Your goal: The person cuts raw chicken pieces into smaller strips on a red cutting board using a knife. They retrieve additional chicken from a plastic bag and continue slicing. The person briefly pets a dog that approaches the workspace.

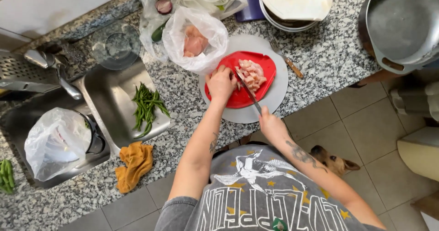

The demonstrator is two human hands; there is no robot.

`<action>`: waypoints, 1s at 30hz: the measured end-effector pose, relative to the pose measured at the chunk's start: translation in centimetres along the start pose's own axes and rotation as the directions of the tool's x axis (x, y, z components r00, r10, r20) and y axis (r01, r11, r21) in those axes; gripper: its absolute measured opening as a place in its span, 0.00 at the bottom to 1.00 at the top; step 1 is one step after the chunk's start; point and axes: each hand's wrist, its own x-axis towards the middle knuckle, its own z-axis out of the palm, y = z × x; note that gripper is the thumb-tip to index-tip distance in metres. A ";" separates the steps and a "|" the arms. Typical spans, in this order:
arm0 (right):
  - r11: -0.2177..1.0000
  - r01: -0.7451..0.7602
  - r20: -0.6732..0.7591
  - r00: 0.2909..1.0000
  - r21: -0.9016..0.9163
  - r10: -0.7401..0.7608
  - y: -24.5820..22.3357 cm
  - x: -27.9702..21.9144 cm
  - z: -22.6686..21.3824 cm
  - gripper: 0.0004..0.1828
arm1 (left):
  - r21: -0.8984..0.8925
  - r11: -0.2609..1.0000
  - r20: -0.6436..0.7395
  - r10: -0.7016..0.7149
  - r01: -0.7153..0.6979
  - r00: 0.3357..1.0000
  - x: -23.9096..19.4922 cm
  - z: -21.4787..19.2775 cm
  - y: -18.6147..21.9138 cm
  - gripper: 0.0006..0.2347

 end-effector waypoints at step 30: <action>0.951 -0.251 0.147 0.963 0.178 0.227 -6.5 -2.1 -8.7 0.18 | -0.438 0.628 -0.593 -0.740 0.643 0.319 -20.3 -25.9 -35.6 0.04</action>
